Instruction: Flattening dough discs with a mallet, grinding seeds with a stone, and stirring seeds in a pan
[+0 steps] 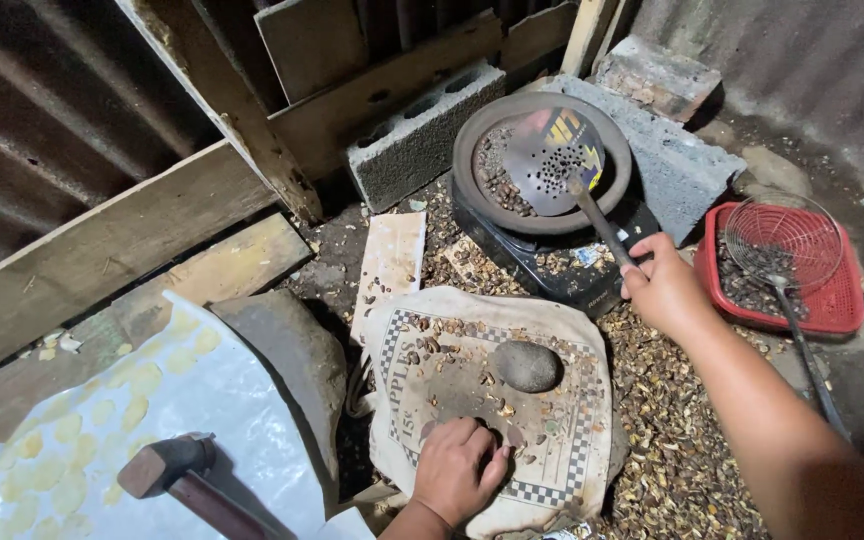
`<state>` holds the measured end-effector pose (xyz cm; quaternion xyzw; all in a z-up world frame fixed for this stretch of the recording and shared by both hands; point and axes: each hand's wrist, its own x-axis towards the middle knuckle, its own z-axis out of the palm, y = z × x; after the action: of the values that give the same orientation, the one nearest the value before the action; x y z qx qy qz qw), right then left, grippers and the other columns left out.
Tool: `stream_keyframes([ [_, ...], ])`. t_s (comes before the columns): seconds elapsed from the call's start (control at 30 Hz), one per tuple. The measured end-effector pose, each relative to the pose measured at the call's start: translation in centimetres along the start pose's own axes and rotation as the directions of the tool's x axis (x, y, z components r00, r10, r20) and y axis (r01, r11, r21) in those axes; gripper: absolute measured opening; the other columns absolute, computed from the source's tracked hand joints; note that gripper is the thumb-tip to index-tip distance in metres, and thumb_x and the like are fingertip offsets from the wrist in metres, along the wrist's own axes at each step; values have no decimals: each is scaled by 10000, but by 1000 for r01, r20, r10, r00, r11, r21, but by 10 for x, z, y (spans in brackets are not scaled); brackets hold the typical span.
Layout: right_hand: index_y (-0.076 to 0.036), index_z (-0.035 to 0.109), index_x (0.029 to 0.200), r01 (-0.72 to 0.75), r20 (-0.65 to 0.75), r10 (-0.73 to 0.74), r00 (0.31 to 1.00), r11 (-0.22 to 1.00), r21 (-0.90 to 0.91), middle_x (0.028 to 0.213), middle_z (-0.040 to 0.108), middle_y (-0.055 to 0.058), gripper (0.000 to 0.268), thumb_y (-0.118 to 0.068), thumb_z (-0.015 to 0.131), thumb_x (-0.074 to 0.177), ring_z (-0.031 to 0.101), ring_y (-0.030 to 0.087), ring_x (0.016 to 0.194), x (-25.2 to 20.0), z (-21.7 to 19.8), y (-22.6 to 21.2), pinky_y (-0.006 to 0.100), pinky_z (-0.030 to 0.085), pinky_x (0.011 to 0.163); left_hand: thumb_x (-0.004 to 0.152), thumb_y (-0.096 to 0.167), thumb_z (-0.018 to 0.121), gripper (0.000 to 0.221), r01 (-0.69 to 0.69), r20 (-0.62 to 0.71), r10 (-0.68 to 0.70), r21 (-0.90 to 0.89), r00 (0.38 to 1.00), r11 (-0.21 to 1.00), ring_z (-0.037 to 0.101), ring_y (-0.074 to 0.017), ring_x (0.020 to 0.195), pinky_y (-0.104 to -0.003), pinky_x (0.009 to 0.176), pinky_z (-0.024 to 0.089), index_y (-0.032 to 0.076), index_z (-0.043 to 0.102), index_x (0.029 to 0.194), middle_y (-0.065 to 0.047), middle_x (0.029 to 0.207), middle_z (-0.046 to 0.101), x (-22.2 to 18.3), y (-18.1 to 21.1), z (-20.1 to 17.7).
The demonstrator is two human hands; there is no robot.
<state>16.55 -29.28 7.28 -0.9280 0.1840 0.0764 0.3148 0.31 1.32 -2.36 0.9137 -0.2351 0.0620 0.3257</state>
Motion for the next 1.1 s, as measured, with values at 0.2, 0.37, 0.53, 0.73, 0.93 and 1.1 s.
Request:
stream_keyframes([
  [0.2,26,403,1295,-121,164,40,986,845,521,794,611,194,326,7,523,992,426,184,478,21,7,12,307,292,352,909,309,673,211,1,10,-1,-4,1000,1000,578,-260,777,-366,772,460,115,658,829,-47,835,601,0,0,-1],
  [0.37,21,412,1299,-201,217,83,973,773,601,854,591,184,288,-31,506,1032,409,152,519,21,-1,13,274,275,363,905,302,671,199,-7,0,7,-20,1000,1000,587,-265,770,-365,752,471,122,657,822,-45,836,607,0,0,-1],
  [0.53,11,387,1282,-136,161,47,986,787,602,819,580,197,294,-13,504,1014,414,180,511,31,7,29,294,274,355,901,292,682,191,-13,-10,13,-9,1000,1000,585,-259,762,-360,742,472,122,660,818,-43,834,608,1,-1,0],
  [0.73,22,408,1303,-205,192,104,976,733,648,859,582,189,294,-17,499,1026,414,147,510,23,2,28,261,280,354,907,296,677,197,-12,-9,12,-24,1000,1000,583,-265,763,-362,743,469,119,658,824,-47,835,607,0,0,-1],
  [0.93,4,444,1255,-242,287,39,957,654,717,843,574,173,247,-6,509,1017,382,114,492,24,6,33,239,252,338,908,303,674,206,-8,-11,8,-5,1000,1000,581,-255,769,-358,755,465,118,660,820,-42,833,604,0,-1,1],
  [1.1,48,449,1296,-205,273,35,961,755,623,818,597,188,296,0,522,1014,390,139,472,14,-4,17,271,262,329,926,293,660,207,30,-12,-30,-12,999,999,589,-254,790,-358,782,466,111,663,828,-43,843,612,6,-3,1],
])
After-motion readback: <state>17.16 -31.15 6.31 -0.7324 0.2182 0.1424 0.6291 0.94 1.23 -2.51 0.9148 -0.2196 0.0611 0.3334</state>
